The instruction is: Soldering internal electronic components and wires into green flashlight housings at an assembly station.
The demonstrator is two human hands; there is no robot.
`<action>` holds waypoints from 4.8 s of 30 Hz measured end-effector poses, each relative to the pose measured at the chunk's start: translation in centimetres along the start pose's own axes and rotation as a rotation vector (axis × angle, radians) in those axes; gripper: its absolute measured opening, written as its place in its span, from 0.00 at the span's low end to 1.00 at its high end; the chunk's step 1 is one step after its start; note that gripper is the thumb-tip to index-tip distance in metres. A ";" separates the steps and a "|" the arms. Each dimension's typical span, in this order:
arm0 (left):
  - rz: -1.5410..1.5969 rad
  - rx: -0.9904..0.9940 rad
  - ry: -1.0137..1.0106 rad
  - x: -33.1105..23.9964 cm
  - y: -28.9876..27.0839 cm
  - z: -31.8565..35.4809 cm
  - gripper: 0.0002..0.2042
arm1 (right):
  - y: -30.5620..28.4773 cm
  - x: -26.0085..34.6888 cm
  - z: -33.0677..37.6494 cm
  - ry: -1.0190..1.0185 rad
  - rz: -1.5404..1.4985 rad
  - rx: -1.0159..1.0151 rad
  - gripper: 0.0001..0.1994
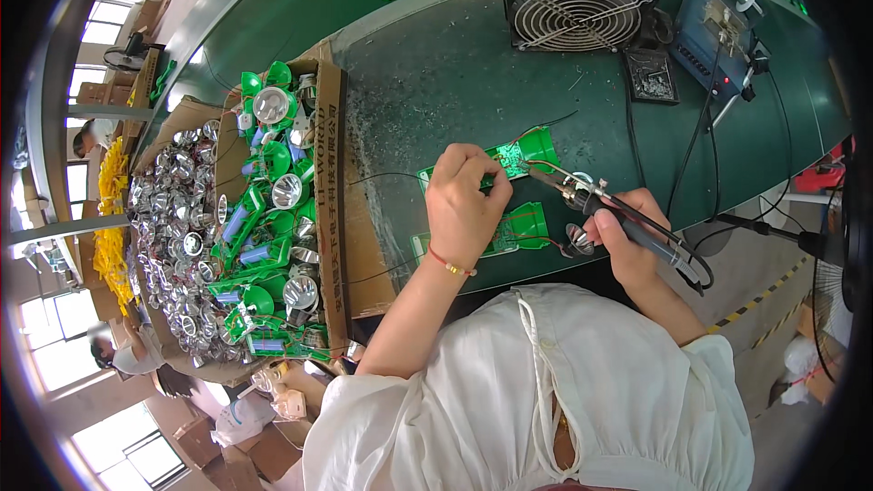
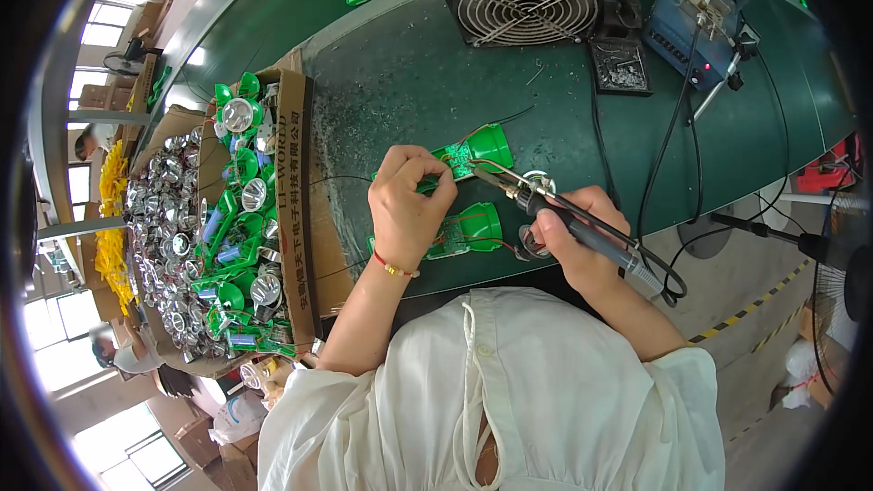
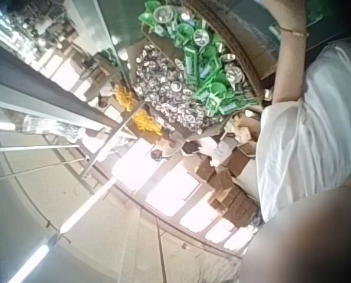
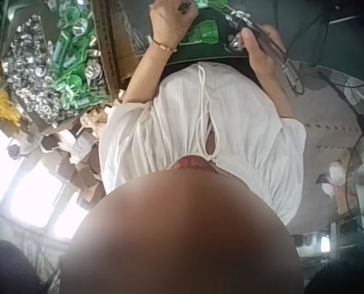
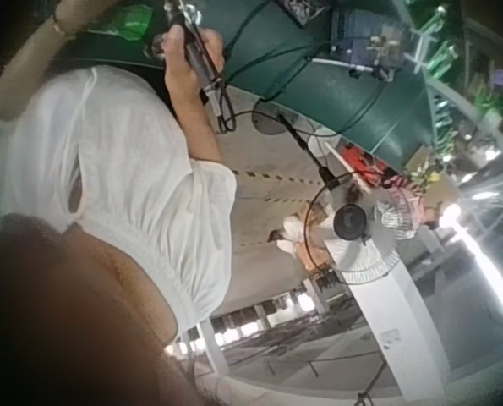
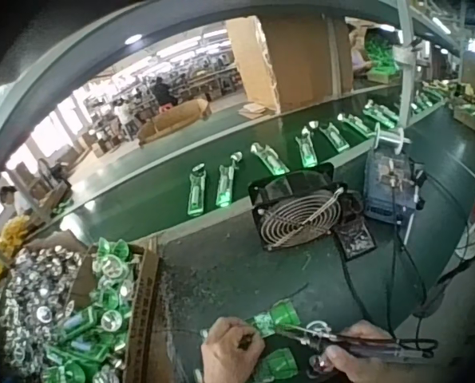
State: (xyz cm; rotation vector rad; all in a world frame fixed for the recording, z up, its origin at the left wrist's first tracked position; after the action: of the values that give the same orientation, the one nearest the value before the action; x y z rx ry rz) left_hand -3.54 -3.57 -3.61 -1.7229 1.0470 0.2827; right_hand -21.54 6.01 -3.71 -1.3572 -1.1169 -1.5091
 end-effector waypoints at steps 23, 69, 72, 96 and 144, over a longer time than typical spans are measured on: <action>-0.022 0.006 0.001 -0.2 0.0 -0.4 0.04 | 0.6 -0.5 -0.6 0.071 -0.014 -0.018 0.06; -0.147 0.022 0.267 0.4 -1.4 -0.4 0.06 | -2.0 -0.1 1.4 -0.128 0.121 0.080 0.11; -0.193 0.059 0.218 -0.3 -1.1 -0.5 0.03 | -1.2 0.5 0.5 -0.045 0.133 0.058 0.10; -0.258 0.035 0.242 -0.6 -0.2 0.4 0.05 | -0.8 -0.8 -0.6 0.008 0.121 0.018 0.07; -0.580 0.603 -0.080 2.9 -6.3 -5.1 0.25 | -5.7 -0.2 -1.6 -0.061 0.055 -0.276 0.07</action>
State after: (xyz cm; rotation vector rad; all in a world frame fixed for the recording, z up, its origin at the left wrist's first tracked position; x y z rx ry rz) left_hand 1.43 -9.04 0.87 -1.3650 0.4625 -0.3070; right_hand -27.37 6.11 -4.53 -1.6161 -0.9240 -1.6358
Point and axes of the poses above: each hand's wrist, its own z-axis away from the middle knuckle, its own y-axis out of the palm, x = y × z, the point moved 1 cm from there along -z, towards the middle knuckle, and after that the axes turned 4 degrees about y, right-handed, at the moved point
